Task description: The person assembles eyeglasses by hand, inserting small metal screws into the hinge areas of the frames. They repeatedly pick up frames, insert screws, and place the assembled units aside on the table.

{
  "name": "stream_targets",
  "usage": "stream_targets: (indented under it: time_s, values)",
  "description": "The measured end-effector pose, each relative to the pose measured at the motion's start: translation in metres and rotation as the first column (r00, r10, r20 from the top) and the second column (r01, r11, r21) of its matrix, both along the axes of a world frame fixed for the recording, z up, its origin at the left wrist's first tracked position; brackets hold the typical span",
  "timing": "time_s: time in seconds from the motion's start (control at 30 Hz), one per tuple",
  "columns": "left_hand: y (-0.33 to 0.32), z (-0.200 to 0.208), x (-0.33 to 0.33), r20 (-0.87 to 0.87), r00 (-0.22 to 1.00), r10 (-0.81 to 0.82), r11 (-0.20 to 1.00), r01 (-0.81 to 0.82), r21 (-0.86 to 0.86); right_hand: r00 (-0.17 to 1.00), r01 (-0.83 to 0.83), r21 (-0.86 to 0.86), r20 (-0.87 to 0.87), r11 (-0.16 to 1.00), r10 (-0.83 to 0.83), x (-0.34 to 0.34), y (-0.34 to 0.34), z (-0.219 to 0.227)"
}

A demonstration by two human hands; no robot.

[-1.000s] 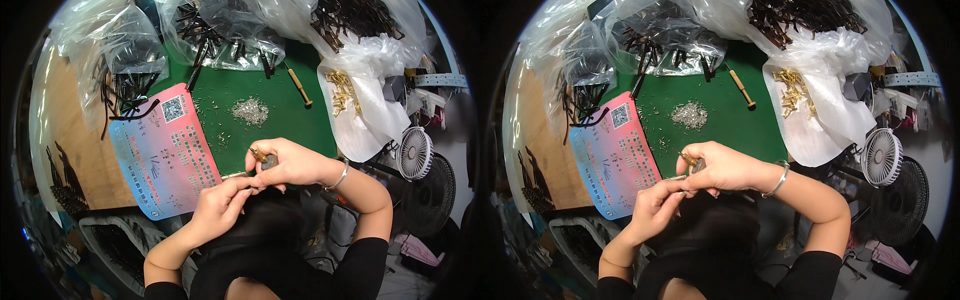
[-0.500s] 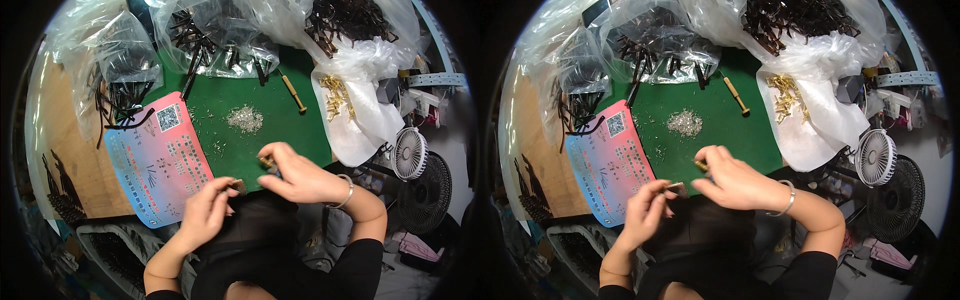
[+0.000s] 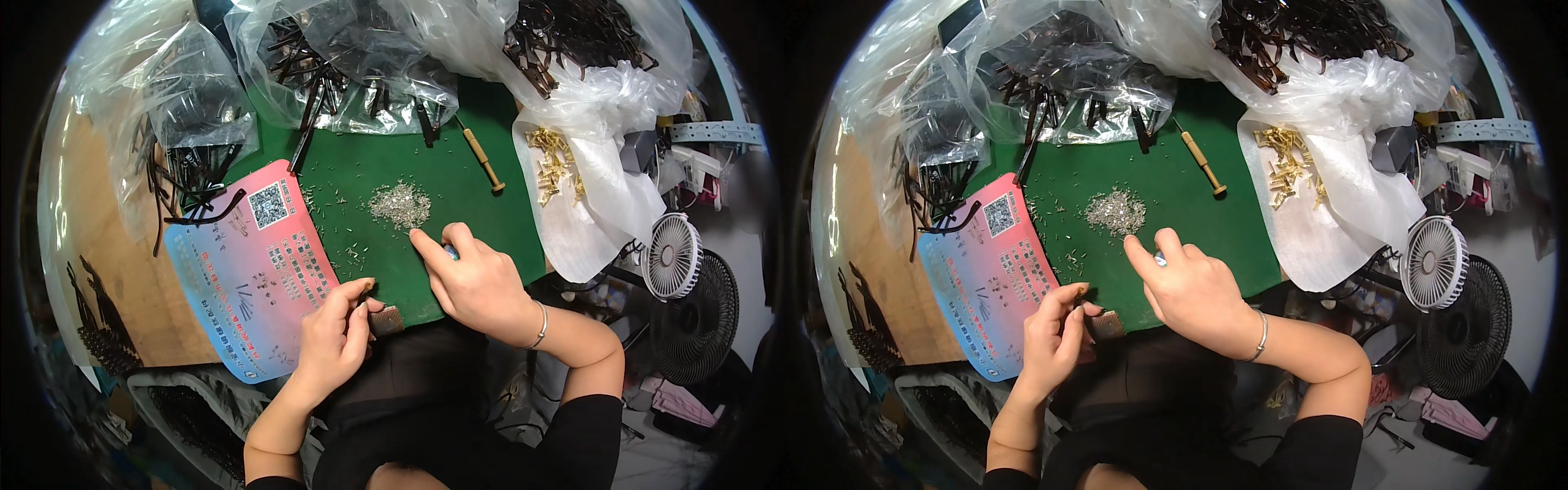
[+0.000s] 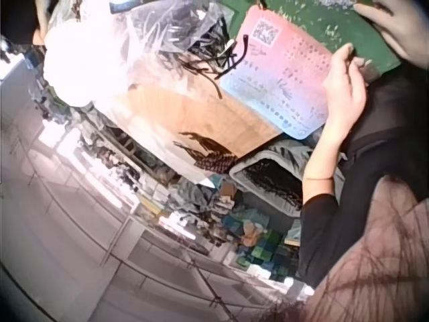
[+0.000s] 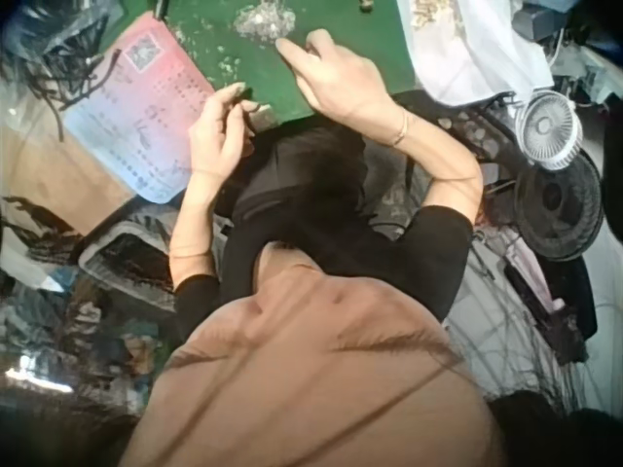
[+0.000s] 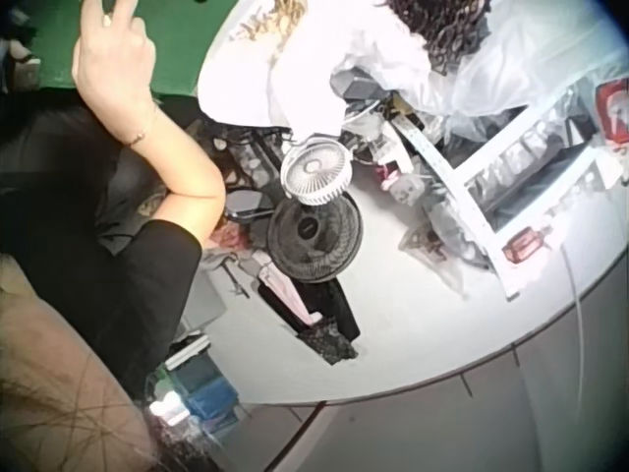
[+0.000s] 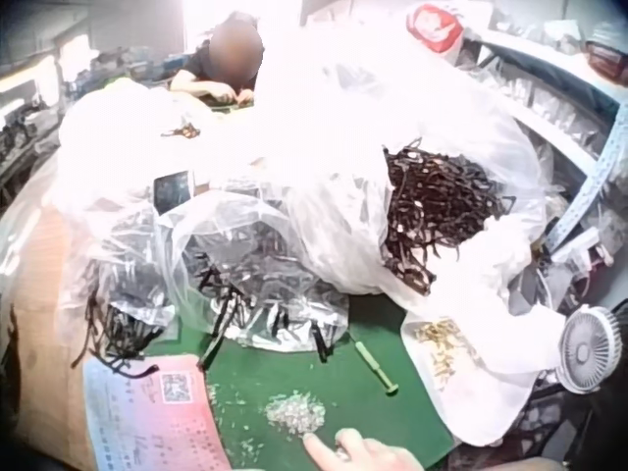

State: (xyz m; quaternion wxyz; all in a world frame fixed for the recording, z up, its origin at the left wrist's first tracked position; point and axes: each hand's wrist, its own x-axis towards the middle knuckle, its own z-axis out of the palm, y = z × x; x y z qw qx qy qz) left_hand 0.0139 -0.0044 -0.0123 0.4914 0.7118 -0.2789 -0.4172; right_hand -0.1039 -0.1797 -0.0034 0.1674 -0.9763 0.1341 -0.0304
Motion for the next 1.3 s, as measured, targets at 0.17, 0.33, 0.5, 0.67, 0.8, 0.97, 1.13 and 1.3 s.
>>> stream_targets:
  time_s: [0.17,0.33,0.5,0.67,0.8,0.97,1.13,1.3]
  values:
    - [0.008,0.002,0.0,-0.346,0.932,0.11,0.994,-0.102,0.043,1.0,-0.011,-0.025,0.0,1.0,0.011,0.0,0.001,-0.002]
    - [0.009,0.005,-0.001,-0.26,0.959,0.114,0.993,-0.11,0.033,0.999,-0.003,-0.03,-0.046,1.0,0.002,0.004,0.001,0.006]
    - [0.006,0.0,0.003,-0.264,0.956,0.13,0.99,-0.11,0.089,0.998,-0.059,-0.032,-0.039,0.998,0.057,0.005,-0.001,0.001]
    - [0.003,-0.006,-0.007,0.024,0.991,0.129,0.991,-0.13,0.022,0.989,-0.063,0.519,-0.082,0.852,0.123,-0.001,0.018,0.017]
    - [0.003,-0.009,-0.016,0.282,0.95,0.134,0.99,-0.14,0.003,0.983,-0.14,0.555,-0.019,0.82,0.181,0.008,0.026,0.02]
    - [-0.001,-0.012,-0.02,0.477,0.866,0.15,0.988,-0.14,-0.057,0.979,-0.172,0.51,-0.004,0.843,0.202,0.008,0.027,0.017]
    - [-0.002,-0.011,-0.022,0.512,0.845,0.155,0.987,-0.15,-0.051,0.98,-0.174,0.507,0.006,0.844,0.199,0.008,0.029,0.018]
    - [-0.001,-0.014,-0.024,0.563,0.814,0.144,0.989,-0.139,-0.052,0.978,-0.174,0.561,0.003,0.809,0.209,0.009,0.028,0.013]
